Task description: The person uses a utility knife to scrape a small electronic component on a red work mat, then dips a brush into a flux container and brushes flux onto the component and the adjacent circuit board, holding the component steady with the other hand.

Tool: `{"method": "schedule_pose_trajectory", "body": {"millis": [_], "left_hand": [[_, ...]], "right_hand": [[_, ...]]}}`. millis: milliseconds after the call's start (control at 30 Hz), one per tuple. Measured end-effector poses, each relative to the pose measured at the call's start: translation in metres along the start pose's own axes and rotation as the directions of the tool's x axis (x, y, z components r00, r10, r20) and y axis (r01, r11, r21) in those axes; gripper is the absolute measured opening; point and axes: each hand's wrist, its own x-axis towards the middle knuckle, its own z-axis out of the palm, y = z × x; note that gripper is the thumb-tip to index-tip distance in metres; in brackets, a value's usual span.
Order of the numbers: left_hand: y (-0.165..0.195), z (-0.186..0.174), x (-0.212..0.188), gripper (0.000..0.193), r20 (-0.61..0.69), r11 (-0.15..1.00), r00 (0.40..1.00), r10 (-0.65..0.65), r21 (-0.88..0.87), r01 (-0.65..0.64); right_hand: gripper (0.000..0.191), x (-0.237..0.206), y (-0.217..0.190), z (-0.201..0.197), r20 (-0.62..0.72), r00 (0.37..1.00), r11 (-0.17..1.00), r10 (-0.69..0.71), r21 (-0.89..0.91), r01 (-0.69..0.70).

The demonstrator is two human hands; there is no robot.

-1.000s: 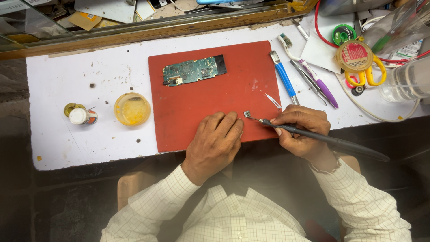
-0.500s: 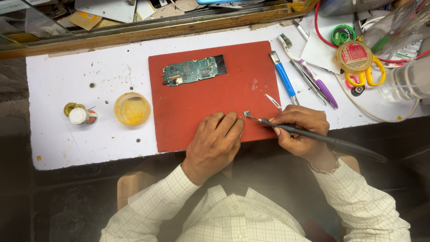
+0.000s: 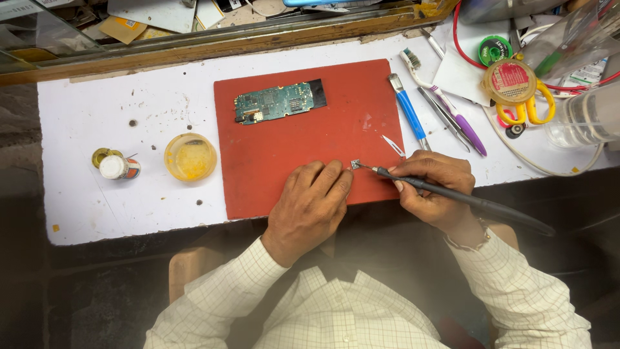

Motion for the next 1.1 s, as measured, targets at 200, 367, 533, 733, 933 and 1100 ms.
{"method": "schedule_pose_trajectory", "body": {"millis": [200, 367, 533, 733, 933, 1100], "left_hand": [[-0.0003, 0.0007, -0.0009, 0.041, 0.022, 1.000, 1.000, -0.004, -0.014, 0.004], [-0.0005, 0.0010, -0.0021, 0.041, 0.031, 1.000, 1.000, -0.005, -0.012, 0.005], [-0.0006, 0.0015, -0.0018, 0.042, 0.031, 1.000, 1.000, -0.003, -0.007, 0.003], [-0.0001, 0.0020, -0.0021, 0.042, 0.031, 1.000, 1.000, -0.005, -0.003, 0.005], [0.0001, 0.0021, -0.0022, 0.042, 0.025, 1.000, 1.000, -0.007, 0.003, 0.007], [0.0001, 0.0017, -0.0018, 0.041, 0.032, 1.000, 0.999, -0.004, 0.006, 0.004]], "right_hand": [[0.021, 0.0005, -0.0003, -0.0002, 0.004, 1.000, 1.000, 0.003, 0.027, -0.003], [0.021, -0.0004, 0.0005, -0.0003, 0.007, 1.000, 0.999, 0.011, 0.034, -0.012], [0.020, -0.0005, 0.0009, -0.0004, -0.001, 1.000, 1.000, 0.012, 0.010, -0.012], [0.020, 0.0009, 0.0005, 0.0007, -0.001, 1.000, 1.000, 0.009, -0.002, -0.009], [0.020, 0.0019, -0.0015, 0.0009, 0.022, 1.000, 0.999, -0.010, 0.041, 0.010], [0.019, 0.0021, -0.0026, 0.0009, 0.022, 1.000, 0.999, 0.003, 0.035, -0.004]]}}
